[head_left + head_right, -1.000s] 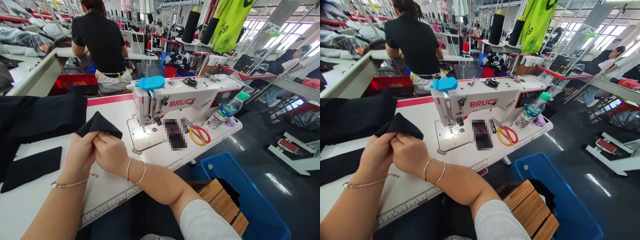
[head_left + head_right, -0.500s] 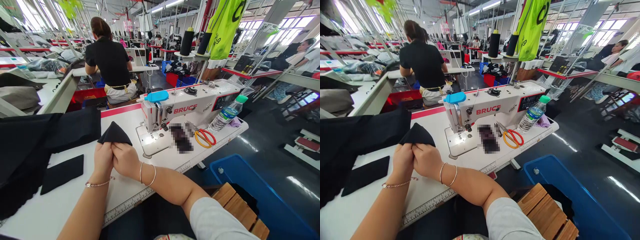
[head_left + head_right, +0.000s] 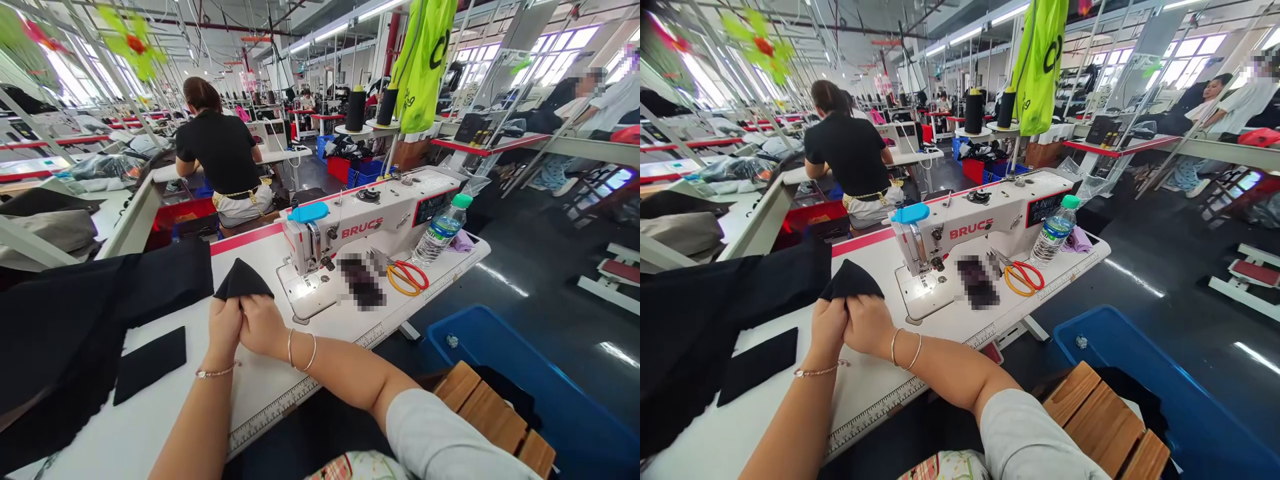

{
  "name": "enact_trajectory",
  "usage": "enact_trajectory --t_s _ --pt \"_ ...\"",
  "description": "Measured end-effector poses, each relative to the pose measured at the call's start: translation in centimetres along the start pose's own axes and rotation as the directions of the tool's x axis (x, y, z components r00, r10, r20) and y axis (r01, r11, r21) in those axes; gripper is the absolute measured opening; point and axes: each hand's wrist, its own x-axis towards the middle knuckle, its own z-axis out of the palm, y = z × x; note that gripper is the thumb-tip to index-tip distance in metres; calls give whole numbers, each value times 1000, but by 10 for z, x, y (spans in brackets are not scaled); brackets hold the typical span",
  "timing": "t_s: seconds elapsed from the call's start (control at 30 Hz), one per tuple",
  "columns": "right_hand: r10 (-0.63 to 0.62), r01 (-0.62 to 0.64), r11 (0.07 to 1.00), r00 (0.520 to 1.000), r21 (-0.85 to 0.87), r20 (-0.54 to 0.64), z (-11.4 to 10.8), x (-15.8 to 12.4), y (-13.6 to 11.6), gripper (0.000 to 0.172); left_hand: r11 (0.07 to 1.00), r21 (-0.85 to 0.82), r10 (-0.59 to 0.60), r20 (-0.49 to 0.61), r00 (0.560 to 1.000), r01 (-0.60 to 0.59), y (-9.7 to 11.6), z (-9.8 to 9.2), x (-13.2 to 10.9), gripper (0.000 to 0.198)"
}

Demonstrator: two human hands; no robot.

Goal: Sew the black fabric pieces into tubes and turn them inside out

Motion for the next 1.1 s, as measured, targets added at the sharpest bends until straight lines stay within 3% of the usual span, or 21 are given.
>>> enact_trajectory --t_s 0.13,0.23,0.33,0.47,0.57,0.8,0.97,1.1 --pt "-66 65 997 998 44 4 -1 4 5 20 997 -64 -35 4 999 36 1 -1 5 26" --pt "-79 90 987 993 132 -86 -5 -3 9 26 990 -134 -46 24 999 49 5 3 6 29" --pt "11 47 974 967 222 -254 -17 -17 14 25 980 -191 -51 62 997 62 9 11 0 35" --pt "219 -159 971 895 180 -390 -43 -33 18 28 969 -228 -76 114 991 100 12 22 -25 40" --pt "292 -244 954 881 172 -371 -57 -43 21 42 957 -252 -118 108 987 142 17 26 -55 38" --pt "283 -262 954 947 148 -149 -54 -74 13 49 935 -316 -191 -72 979 159 40 21 -101 32" --pt "245 -198 957 944 214 -220 -50 -81 12 57 942 -309 -151 -46 987 129 56 21 -115 33" --pt "302 -180 899 915 399 -267 -55 -81 18 48 949 -279 -142 34 989 146 58 13 -124 36"
